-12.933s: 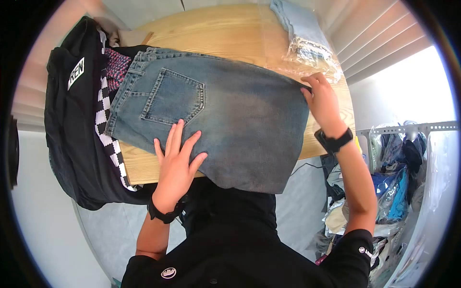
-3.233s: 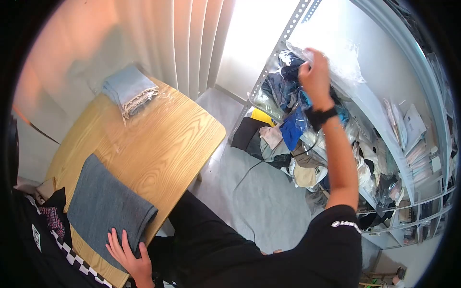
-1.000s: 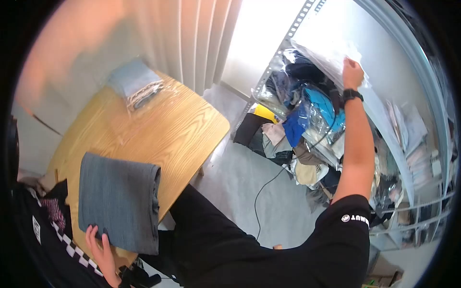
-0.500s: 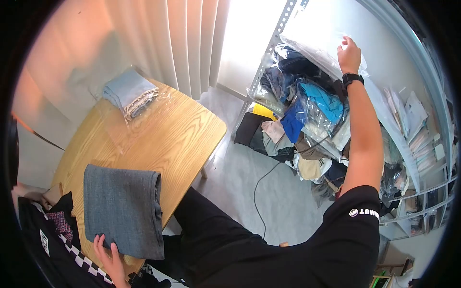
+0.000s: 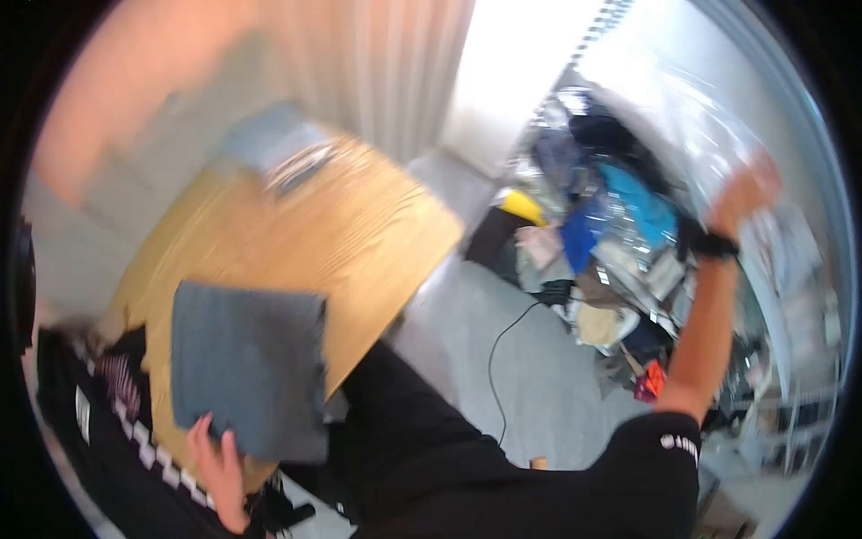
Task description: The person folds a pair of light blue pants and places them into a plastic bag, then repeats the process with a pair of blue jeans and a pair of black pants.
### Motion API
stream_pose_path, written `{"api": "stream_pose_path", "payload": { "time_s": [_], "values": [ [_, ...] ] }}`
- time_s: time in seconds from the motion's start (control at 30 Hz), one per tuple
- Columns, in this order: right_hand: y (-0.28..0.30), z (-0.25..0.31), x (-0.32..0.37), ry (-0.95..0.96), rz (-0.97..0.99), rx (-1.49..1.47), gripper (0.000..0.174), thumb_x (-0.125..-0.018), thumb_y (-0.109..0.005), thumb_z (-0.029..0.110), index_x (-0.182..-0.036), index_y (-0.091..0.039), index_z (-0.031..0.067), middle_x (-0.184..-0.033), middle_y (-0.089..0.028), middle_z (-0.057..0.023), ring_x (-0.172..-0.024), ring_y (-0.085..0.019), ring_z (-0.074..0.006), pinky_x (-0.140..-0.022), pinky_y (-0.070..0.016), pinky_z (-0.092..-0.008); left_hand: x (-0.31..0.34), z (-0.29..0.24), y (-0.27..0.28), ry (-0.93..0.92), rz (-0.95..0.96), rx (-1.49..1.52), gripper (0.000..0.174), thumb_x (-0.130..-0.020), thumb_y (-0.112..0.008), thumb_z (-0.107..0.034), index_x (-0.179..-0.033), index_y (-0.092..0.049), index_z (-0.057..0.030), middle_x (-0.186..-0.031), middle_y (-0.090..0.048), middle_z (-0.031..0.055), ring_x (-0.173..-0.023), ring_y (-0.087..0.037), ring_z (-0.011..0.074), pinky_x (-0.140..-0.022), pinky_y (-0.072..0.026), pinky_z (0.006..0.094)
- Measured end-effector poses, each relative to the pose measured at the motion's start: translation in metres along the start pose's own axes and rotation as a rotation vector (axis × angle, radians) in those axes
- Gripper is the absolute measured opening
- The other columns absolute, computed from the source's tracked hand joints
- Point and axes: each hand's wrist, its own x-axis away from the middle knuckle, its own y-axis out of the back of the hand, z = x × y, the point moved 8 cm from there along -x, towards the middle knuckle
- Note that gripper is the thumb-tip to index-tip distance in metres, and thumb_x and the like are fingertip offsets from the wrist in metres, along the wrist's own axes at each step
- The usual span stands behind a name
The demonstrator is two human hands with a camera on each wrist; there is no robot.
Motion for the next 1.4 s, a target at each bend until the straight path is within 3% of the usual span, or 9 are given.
{"api": "stream_pose_path", "payload": {
  "time_s": [0.1, 0.23, 0.37, 0.4, 0.5, 0.9, 1.03, 1.2, 1.4],
  "values": [
    [0.059, 0.084, 0.062, 0.179, 0.043, 0.012, 0.023, -0.094, -0.052, 0.02, -0.104, -0.064, 0.0028, -0.096, -0.069, -0.0165, -0.089, -0.068, -0.0303, -0.084, -0.0523, -0.0402, 0.012, -0.034, 0.001, -0.036, 0.173, -0.015, 0.042, -0.089, -0.063, -0.023, -0.125, -0.055, -0.001, -0.114, -0.057, 0.019, -0.104, -0.056, 0.0331, -0.093, -0.0428, 0.0406],
    [0.135, 0.192, 0.126, 0.363, -0.05, -0.122, 0.02, -0.098, -0.051, 0.016, -0.11, -0.06, 0.0032, -0.101, -0.067, -0.0177, -0.093, -0.067, -0.0298, -0.088, -0.0525, -0.0404, 0.057, -0.082, -0.026, -0.311, 1.193, 0.385, 0.06, -0.095, -0.062, -0.026, -0.146, -0.036, -0.0076, -0.098, -0.071, 0.0101, -0.089, -0.068, 0.0246, -0.079, -0.0518, 0.0323],
    [0.154, 0.269, 0.164, 0.486, -0.26, -0.588, 0.016, -0.097, -0.052, 0.011, -0.109, -0.056, 0.0008, -0.102, -0.067, -0.0206, -0.091, -0.068, -0.0311, -0.087, -0.0538, -0.0406, -0.038, -0.122, 0.011, -0.694, 0.713, 0.438, 0.044, -0.086, -0.072, -0.022, -0.124, -0.058, -0.0049, -0.101, -0.069, 0.0062, -0.109, -0.061, 0.0256, -0.099, -0.044, 0.0416],
    [0.157, 0.28, 0.175, 0.436, -0.287, -0.612, 0.016, -0.097, -0.052, 0.012, -0.109, -0.054, 0.001, -0.102, -0.066, -0.0219, -0.093, -0.067, -0.0333, -0.089, -0.053, -0.043, -0.072, -0.122, 0.01, -0.427, 0.596, 0.607, 0.045, -0.085, -0.072, -0.024, -0.123, -0.058, -0.0039, -0.112, -0.065, 0.0093, -0.11, -0.06, 0.0264, -0.103, -0.0397, 0.0401],
    [0.124, 0.339, 0.188, 0.257, -0.06, -0.828, 0.016, -0.098, -0.051, 0.016, -0.108, -0.05, 0.0033, -0.107, -0.063, -0.0255, -0.105, -0.062, -0.0427, -0.096, -0.0481, -0.0516, -0.154, -0.087, -0.021, -0.596, 0.123, 0.034, 0.06, -0.079, -0.075, -0.036, -0.125, -0.055, -0.0029, -0.12, -0.061, 0.0149, -0.114, -0.056, 0.0306, -0.099, -0.0426, 0.0373],
    [-0.018, 0.597, 0.245, -0.29, 0.356, -1.451, 0.021, -0.09, -0.064, 0.006, -0.11, -0.07, 0.0014, -0.123, -0.064, -0.0184, -0.099, -0.066, -0.0198, -0.081, -0.053, -0.0274, -0.04, 0.022, 0.013, 0.212, 0.46, -0.05, 0.071, -0.08, -0.071, -0.054, -0.114, -0.061, 0.0078, -0.099, -0.068, 0.0222, -0.092, -0.066, 0.0289, -0.081, -0.0512, 0.0354],
    [-0.025, 0.665, 0.273, 0.071, 0.89, -1.504, 0.038, -0.083, -0.065, 0.01, -0.119, -0.061, -0.0037, -0.114, -0.064, -0.0261, -0.114, -0.058, -0.0383, -0.098, -0.045, -0.039, 0.022, 0.052, 0.009, 0.395, 0.403, 0.205, 0.063, -0.083, -0.071, -0.044, -0.114, -0.06, 0.0096, -0.095, -0.069, 0.0188, -0.087, -0.068, 0.0236, -0.077, -0.0523, 0.0328],
    [-0.003, 0.592, 0.3, 0.032, 1.086, -1.551, 0.037, -0.085, -0.06, -0.002, -0.122, -0.06, 0.003, -0.12, -0.065, -0.0117, -0.114, -0.061, -0.0243, -0.097, -0.0457, -0.0357, 0.074, 0.057, 0.002, 0.514, 0.255, 0.329, 0.059, -0.085, -0.07, -0.043, -0.111, -0.06, 0.009, -0.092, -0.069, 0.018, -0.083, -0.068, 0.0238, -0.075, -0.0519, 0.0316],
    [0.088, 0.444, 0.442, -0.968, 1.777, -1.28, 0.05, -0.083, -0.07, 0.001, -0.128, -0.047, 0.0034, -0.124, -0.052, -0.0067, -0.117, -0.05, -0.0171, -0.098, -0.0415, -0.0329, 0.102, 0.056, -0.019, 0.474, 0.022, 0.529, 0.056, -0.086, -0.072, -0.031, -0.121, -0.05, 0.0069, -0.094, -0.068, 0.0165, -0.086, -0.068, 0.0211, -0.077, -0.0523, 0.031]
  ]
}}
